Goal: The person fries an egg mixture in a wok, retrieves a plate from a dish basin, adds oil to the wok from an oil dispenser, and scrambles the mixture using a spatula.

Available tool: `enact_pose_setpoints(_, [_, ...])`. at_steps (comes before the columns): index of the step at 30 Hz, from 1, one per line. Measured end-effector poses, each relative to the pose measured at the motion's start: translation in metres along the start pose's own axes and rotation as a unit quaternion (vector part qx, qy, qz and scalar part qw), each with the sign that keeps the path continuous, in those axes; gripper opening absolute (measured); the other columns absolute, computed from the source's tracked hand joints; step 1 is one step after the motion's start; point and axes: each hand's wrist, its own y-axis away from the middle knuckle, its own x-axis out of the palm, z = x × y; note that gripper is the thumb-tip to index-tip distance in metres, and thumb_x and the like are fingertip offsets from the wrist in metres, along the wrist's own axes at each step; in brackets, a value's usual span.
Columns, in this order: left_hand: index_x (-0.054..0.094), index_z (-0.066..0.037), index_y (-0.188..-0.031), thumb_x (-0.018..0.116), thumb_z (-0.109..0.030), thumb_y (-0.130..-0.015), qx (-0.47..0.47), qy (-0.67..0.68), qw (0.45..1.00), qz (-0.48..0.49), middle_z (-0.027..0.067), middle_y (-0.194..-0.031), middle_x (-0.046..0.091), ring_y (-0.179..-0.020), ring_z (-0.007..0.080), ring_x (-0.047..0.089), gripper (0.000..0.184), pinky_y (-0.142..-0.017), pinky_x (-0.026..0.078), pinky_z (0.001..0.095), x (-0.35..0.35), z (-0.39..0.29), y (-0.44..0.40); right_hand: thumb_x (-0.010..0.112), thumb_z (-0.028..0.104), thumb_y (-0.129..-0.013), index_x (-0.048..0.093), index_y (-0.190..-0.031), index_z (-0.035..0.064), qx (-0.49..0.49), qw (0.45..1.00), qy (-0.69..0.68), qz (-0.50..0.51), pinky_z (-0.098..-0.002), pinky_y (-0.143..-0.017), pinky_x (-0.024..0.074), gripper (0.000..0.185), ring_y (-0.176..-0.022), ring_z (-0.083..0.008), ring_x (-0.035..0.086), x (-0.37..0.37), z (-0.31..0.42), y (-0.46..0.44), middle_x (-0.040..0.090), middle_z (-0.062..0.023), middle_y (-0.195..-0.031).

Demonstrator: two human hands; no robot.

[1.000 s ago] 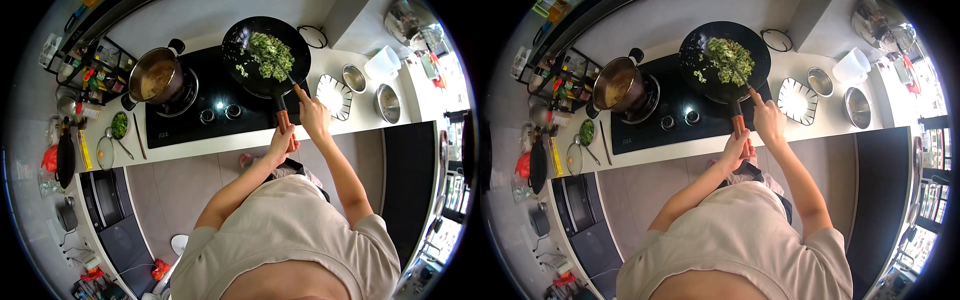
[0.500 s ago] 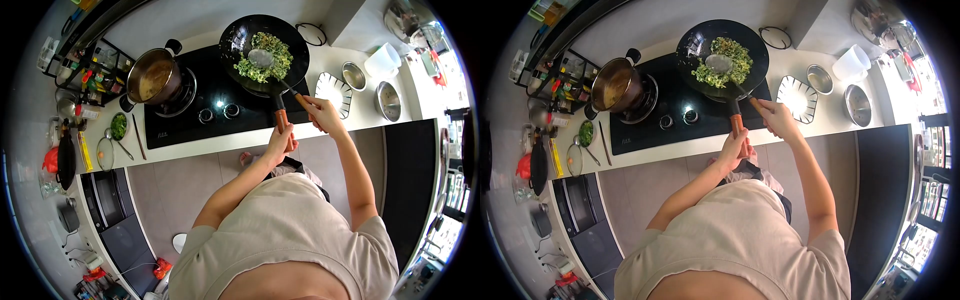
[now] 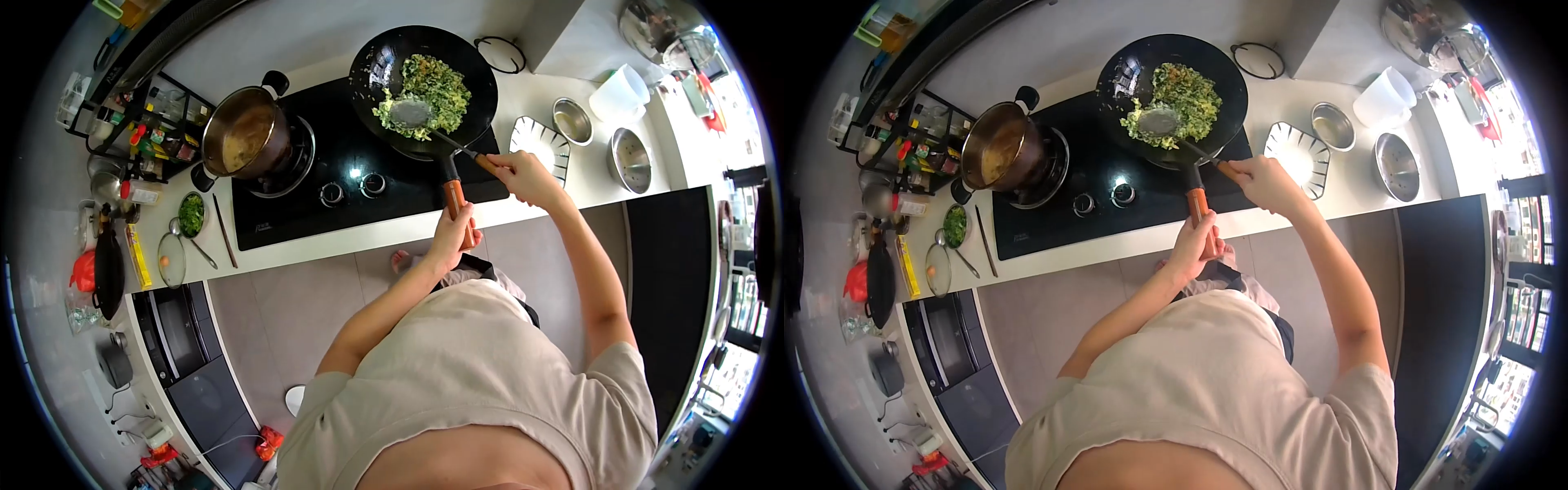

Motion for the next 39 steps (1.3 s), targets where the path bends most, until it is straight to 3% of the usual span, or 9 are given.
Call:
enact_pose_setpoints(6, [0.046,-0.012,-0.101,0.063,-0.03,-0.092,-0.007,-0.024,1.0,-0.007,0.0021,-0.073,0.051,-0.05,0.0155,0.055,0.026,-0.045,0.046,0.0295,-0.005,-0.016,0.011,0.056,0.02,-0.09,0.069,-0.116,0.0156,0.069,0.99,0.123,0.012,-0.0254,-0.034,0.0384,0.03,-0.038,-0.0102,0.045,-0.096,0.033,0.009,0.053,-0.0017,-0.054])
enact_pose_setpoints(10, [0.048,-0.011,-0.101,0.065,-0.031,-0.09,-0.011,-0.051,0.999,0.009,0.0026,-0.072,0.053,-0.05,0.0168,0.055,0.028,-0.044,0.044,0.029,-0.024,-0.038,0.023,0.062,0.029,-0.087,0.074,-0.09,0.0088,0.062,0.952,0.298,0.032,-0.0271,-0.033,0.0381,0.023,-0.037,-0.0115,0.047,-0.17,0.072,-0.003,0.051,-0.0036,-0.048])
enact_pose_setpoints(16, [0.047,-0.009,-0.101,0.066,-0.031,-0.09,-0.04,-0.106,0.994,0.0,0.0034,-0.07,0.054,-0.048,0.015,0.054,0.03,-0.042,0.043,0.0281,-0.033,-0.073,0.041,0.065,0.029,-0.087,0.055,-0.057,0.0029,0.09,0.911,0.376,0.145,-0.0296,-0.034,0.0357,0.041,-0.037,-0.014,0.046,-0.174,0.116,-0.056,0.048,-0.0049,-0.046])
enact_pose_setpoints(20, [0.048,-0.007,-0.1,0.061,-0.031,-0.093,-0.039,-0.125,0.991,0.007,0.0033,-0.071,0.053,-0.048,0.0132,0.054,0.028,-0.04,0.042,0.0264,-0.04,-0.082,0.044,0.064,0.037,-0.088,0.069,-0.079,0.007,0.052,0.945,0.303,0.113,-0.0291,-0.034,0.0369,0.032,-0.038,-0.0128,0.045,-0.128,0.073,-0.062,0.047,-0.0036,-0.048])
enact_pose_setpoints(22, [0.048,-0.007,-0.1,0.062,-0.031,-0.093,-0.03,-0.128,0.991,0.016,0.0034,-0.071,0.053,-0.048,0.013,0.054,0.029,-0.04,0.042,0.0264,-0.039,-0.081,0.043,0.061,0.037,-0.09,0.072,-0.107,0.0118,0.031,0.978,0.2,0.051,-0.0336,-0.041,0.0485,0.033,-0.043,-0.0167,0.055,-0.092,0.045,-0.057,0.058,-0.0081,-0.057])
enact_pose_setpoints(26, [0.048,-0.007,-0.099,0.061,-0.031,-0.093,-0.038,-0.132,0.991,0.008,0.0036,-0.071,0.053,-0.048,0.0132,0.055,0.028,-0.041,0.043,0.0262,-0.041,-0.082,0.044,0.057,0.02,-0.09,0.067,-0.117,0.0134,-0.098,0.979,0.162,-0.082,-0.0381,-0.069,0.0533,0.03,-0.072,-0.0299,0.068,-0.034,-0.021,-0.066,0.07,-0.0187,-0.086])
enact_pose_setpoints(29, [0.048,-0.007,-0.098,0.061,-0.031,-0.093,-0.039,-0.132,0.99,0.008,0.0038,-0.072,0.053,-0.048,0.0135,0.054,0.028,-0.041,0.042,0.0263,-0.04,-0.085,0.045,0.055,0.017,-0.089,0.066,-0.117,0.0135,-0.043,0.992,0.1,-0.057,-0.0393,-0.077,0.0508,0.031,-0.082,-0.0351,0.067,-0.025,-0.021,-0.052,0.068,-0.0199,-0.092])
enact_pose_setpoints(36, [0.048,-0.008,-0.099,0.063,-0.033,-0.092,-0.04,-0.119,0.992,0.014,0.0033,-0.072,0.054,-0.048,0.0137,0.054,0.03,-0.042,0.042,0.026,-0.04,-0.085,0.045,0.054,0.013,-0.088,0.066,-0.116,0.0083,-0.089,0.986,0.041,-0.138,-0.0389,-0.06,0.0489,0.031,-0.064,-0.0348,0.064,0.005,-0.043,-0.024,0.063,-0.0219,-0.071])
enact_pose_setpoints(39, [0.049,-0.009,-0.099,0.063,-0.033,-0.091,-0.043,-0.119,0.992,0.012,0.0028,-0.072,0.054,-0.049,0.0133,0.055,0.029,-0.042,0.043,0.0255,-0.042,-0.083,0.045,0.056,0.016,-0.089,0.065,-0.119,0.0079,-0.053,0.991,-0.003,-0.125,-0.0338,-0.053,0.0465,0.032,-0.053,-0.0199,0.059,0.007,-0.042,-0.004,0.058,-0.0154,-0.061])
